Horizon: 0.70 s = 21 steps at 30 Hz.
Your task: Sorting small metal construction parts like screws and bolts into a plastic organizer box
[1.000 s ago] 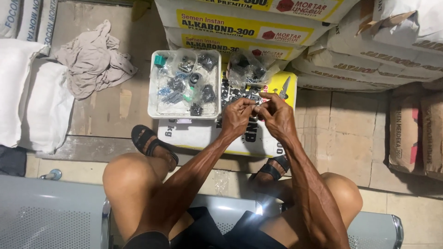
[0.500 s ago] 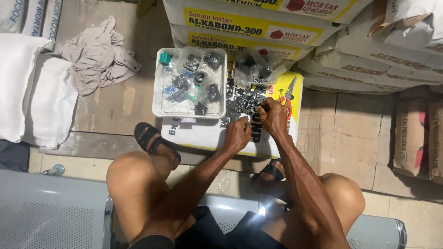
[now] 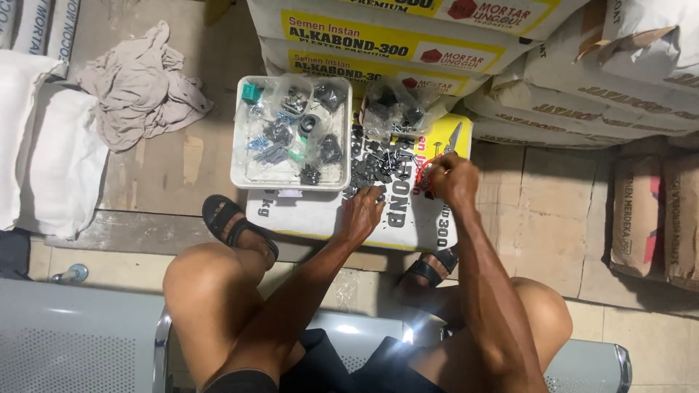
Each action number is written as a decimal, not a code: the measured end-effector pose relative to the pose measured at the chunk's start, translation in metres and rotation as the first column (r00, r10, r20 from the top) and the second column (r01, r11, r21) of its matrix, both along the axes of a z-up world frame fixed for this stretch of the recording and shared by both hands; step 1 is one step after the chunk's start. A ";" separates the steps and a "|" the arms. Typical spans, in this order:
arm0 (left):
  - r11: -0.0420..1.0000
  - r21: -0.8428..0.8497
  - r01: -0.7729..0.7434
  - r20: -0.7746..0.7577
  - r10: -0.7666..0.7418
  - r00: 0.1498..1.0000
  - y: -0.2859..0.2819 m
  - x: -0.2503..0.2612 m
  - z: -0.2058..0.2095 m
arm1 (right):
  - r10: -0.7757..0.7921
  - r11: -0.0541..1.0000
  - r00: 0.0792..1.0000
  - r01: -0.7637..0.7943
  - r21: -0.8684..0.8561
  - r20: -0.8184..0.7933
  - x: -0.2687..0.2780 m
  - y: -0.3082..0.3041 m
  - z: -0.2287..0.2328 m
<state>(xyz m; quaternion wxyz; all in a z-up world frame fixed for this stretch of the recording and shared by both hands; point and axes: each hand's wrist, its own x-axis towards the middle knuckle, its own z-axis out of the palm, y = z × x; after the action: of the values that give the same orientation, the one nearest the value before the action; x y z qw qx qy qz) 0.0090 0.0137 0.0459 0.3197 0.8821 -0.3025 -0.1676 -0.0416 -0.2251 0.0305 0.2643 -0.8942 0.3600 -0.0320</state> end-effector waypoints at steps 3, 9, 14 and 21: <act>1.000 -0.007 -0.008 0.001 0.008 1.000 -0.004 0.000 -0.010 | 0.084 0.995 0.994 -0.088 -0.052 -0.077 -0.004 0.010 -0.026; 0.991 -0.088 -0.102 -0.041 0.098 0.994 -0.002 0.003 0.002 | 0.179 0.946 0.982 -0.155 -0.286 0.061 0.012 0.024 -0.027; 0.921 -0.290 -0.260 -0.126 0.232 0.964 -0.008 -0.001 -0.040 | 0.150 0.950 0.987 -0.126 -0.285 0.063 0.017 0.036 -0.015; 0.866 -0.365 -0.343 -0.198 0.287 0.937 -0.014 -0.002 -0.022 | -0.114 0.985 0.943 0.067 0.158 0.312 0.010 0.028 0.012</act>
<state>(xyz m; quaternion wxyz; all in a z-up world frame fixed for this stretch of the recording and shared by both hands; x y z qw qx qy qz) 0.0067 -0.0001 0.0243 0.5334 0.8236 -0.1590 -0.1089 -0.0313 -0.1970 0.0422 0.3817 -0.8381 0.3543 -0.1624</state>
